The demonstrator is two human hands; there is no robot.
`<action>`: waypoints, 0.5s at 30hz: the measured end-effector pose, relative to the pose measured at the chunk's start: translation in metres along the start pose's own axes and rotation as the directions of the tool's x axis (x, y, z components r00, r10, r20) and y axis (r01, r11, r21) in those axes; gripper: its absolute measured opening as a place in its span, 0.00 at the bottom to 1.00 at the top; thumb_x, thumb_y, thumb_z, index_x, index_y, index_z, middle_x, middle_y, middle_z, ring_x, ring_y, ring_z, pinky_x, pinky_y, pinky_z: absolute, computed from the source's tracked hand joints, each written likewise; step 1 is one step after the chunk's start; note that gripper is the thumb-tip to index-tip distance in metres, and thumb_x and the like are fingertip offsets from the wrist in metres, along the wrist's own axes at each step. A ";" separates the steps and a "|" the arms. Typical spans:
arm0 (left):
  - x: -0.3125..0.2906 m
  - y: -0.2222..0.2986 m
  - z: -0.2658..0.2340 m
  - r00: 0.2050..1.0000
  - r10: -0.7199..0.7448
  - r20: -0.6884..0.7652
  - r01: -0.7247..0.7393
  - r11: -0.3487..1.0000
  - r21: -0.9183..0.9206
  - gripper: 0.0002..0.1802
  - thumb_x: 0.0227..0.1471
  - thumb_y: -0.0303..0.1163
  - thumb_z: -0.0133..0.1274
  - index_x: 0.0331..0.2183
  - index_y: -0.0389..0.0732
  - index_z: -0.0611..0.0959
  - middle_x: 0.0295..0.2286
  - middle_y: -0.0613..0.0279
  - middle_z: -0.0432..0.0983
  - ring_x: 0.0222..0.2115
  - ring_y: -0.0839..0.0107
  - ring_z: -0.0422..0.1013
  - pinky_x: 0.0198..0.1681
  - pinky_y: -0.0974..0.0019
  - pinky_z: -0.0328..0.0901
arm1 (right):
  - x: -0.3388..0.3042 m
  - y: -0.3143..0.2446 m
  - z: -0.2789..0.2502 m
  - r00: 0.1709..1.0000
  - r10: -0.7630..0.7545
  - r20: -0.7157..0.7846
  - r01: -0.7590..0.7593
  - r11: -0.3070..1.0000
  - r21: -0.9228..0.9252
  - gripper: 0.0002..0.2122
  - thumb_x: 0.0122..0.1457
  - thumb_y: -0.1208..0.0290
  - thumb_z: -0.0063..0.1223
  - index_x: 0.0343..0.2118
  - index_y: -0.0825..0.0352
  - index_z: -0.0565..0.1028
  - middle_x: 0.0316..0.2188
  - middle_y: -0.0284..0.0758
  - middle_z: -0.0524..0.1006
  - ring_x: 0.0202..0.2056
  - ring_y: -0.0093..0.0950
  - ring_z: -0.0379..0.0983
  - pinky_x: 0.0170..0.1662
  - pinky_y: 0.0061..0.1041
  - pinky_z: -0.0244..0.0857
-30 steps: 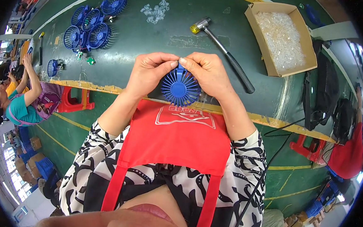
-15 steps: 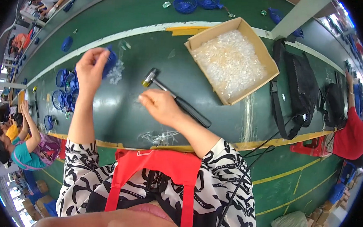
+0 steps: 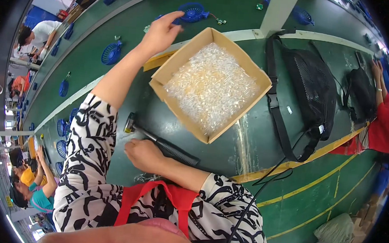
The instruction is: The person assembles small fan housings by inserting components and small parts into the casings by hand, tapping them secure with a mallet, and placing the assembled units onto the conveyor belt.
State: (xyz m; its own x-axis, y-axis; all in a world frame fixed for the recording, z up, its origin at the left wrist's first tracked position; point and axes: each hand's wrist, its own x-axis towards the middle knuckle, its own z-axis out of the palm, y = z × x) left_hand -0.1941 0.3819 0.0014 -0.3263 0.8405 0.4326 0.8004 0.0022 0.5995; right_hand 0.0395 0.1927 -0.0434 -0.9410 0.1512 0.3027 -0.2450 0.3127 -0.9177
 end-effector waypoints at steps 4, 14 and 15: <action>0.036 -0.004 0.049 0.994 -0.104 0.022 0.098 0.976 0.194 0.28 0.49 0.28 0.53 0.53 0.34 0.71 0.45 0.45 0.75 0.42 0.60 0.76 0.47 0.63 0.68 | -0.002 -0.003 0.001 0.999 0.009 0.054 -0.006 0.999 -0.047 0.06 0.54 0.73 0.52 0.26 0.71 0.72 0.23 0.43 0.71 0.26 0.45 0.71 0.30 0.41 0.66; 0.008 0.048 0.007 0.995 0.073 -0.073 -0.070 0.997 0.043 0.17 0.42 0.22 0.61 0.39 0.37 0.83 0.34 0.52 0.73 0.33 0.56 0.73 0.38 0.61 0.70 | -0.002 -0.002 0.001 0.999 0.006 0.033 -0.005 1.000 -0.013 0.05 0.54 0.75 0.49 0.25 0.71 0.70 0.23 0.45 0.71 0.26 0.47 0.71 0.30 0.43 0.66; -0.004 0.057 -0.007 0.994 0.070 -0.084 -0.066 0.996 0.059 0.17 0.42 0.22 0.61 0.39 0.37 0.83 0.34 0.52 0.73 0.33 0.56 0.73 0.38 0.61 0.70 | -0.003 0.001 0.005 1.000 -0.021 0.015 0.021 1.000 -0.013 0.05 0.55 0.75 0.52 0.27 0.71 0.72 0.23 0.43 0.71 0.26 0.45 0.71 0.30 0.41 0.66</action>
State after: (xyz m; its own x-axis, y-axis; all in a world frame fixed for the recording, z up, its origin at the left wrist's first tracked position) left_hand -0.1510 0.3750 0.0381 -0.3101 0.7903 0.5285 0.8483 -0.0209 0.5290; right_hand 0.0407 0.1883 -0.0465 -0.9392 0.1302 0.3176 -0.2615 0.3278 -0.9078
